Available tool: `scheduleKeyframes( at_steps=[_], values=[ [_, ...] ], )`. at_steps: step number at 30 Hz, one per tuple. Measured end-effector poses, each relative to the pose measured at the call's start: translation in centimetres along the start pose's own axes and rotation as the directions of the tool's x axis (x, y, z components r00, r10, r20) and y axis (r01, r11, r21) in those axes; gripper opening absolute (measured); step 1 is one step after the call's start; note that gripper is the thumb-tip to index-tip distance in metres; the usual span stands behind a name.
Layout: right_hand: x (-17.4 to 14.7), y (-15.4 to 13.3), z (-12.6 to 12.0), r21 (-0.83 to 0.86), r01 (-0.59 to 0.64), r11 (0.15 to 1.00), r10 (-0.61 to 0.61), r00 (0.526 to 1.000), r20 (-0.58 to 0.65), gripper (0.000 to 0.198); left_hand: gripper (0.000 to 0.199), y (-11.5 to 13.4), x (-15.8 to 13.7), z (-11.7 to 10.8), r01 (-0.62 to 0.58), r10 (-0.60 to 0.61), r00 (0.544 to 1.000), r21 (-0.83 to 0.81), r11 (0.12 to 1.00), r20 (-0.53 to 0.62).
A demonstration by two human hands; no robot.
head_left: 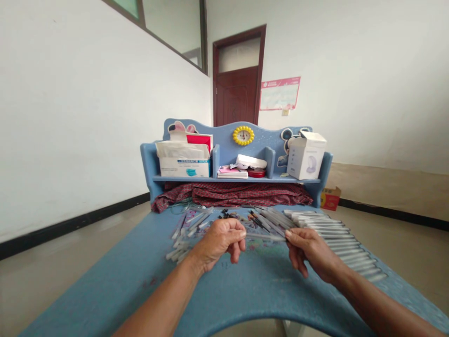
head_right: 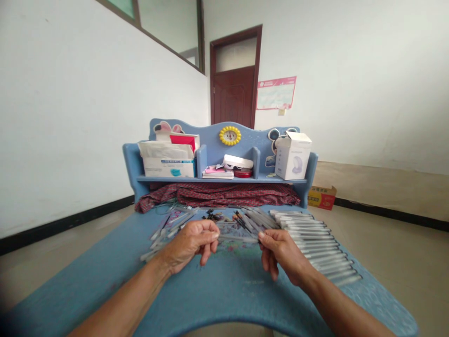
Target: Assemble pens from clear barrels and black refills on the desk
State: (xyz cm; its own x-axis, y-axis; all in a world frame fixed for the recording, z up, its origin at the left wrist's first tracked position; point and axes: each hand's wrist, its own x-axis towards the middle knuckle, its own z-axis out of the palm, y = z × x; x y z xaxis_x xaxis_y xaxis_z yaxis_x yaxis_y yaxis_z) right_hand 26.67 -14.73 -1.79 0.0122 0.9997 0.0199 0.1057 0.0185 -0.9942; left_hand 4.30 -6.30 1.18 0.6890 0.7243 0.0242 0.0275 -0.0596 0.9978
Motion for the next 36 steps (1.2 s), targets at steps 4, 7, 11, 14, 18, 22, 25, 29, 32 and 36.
scheduleKeyframes(
  at_steps=[4, 7, 11, 14, 18, 22, 25, 29, 32, 36],
  values=[
    [-0.3, 0.2, 0.2, 0.066, -0.097, 0.993, 0.099, 0.995, -0.024, 0.039, 0.018, 0.0, -0.1, 0.3, -0.061, 0.059, 0.998, 0.079, 0.995, 0.021],
    [-0.6, 0.6, 0.3, 0.097, -0.176, 0.98, 0.178, 0.984, -0.018, 0.041, 0.018, 0.0, -0.1, 0.5, -0.124, 0.119, 0.992, 0.14, 0.982, 0.04],
    [-0.8, 0.8, 0.1, 0.033, -0.123, 0.992, 0.124, 0.991, -0.048, 0.047, 0.018, 0.0, -0.1, 0.7, -0.104, 0.103, 0.995, 0.136, 0.985, 0.012],
    [-0.8, 0.4, -0.2, -0.047, 0.005, 0.999, -0.007, 1.0, -0.025, 0.046, 0.019, 0.1, -0.1, 0.7, -0.073, 0.075, 0.997, 0.104, 0.992, -0.013],
    [-0.9, 0.1, -0.1, 0.042, -0.001, 0.999, 0.0, 0.999, 0.032, 0.041, 0.019, 0.2, -0.1, 0.5, -0.064, 0.063, 0.998, 0.074, 0.995, 0.015],
    [-1.0, 0.4, 0.3, 0.184, -0.158, 0.97, 0.148, 0.987, 0.066, 0.042, 0.017, 0.2, -0.2, 0.5, -0.104, 0.1, 0.994, 0.112, 0.988, 0.042],
    [-0.9, 0.8, 0.2, 0.056, -0.132, 0.99, 0.133, 0.991, -0.002, 0.043, 0.014, 0.1, -0.2, 0.6, -0.102, 0.099, 0.995, 0.13, 0.986, 0.027],
    [-0.9, 1.0, -0.1, -0.191, 0.061, 0.98, -0.084, 0.99, -0.113, 0.044, 0.013, -0.1, -0.1, 0.7, -0.059, 0.055, 0.998, 0.117, 0.991, 0.042],
    [-1.0, 1.1, 0.1, -0.121, -0.01, 0.993, -0.003, 0.994, -0.106, 0.047, 0.015, -0.1, -0.1, 0.7, -0.061, 0.054, 0.997, 0.108, 0.992, 0.061],
    [-1.3, 1.1, 0.2, 0.055, -0.17, 0.984, 0.172, 0.985, -0.031, 0.048, 0.015, -0.1, 0.0, 0.8, -0.072, 0.065, 0.997, 0.132, 0.989, 0.051]
  ],
)
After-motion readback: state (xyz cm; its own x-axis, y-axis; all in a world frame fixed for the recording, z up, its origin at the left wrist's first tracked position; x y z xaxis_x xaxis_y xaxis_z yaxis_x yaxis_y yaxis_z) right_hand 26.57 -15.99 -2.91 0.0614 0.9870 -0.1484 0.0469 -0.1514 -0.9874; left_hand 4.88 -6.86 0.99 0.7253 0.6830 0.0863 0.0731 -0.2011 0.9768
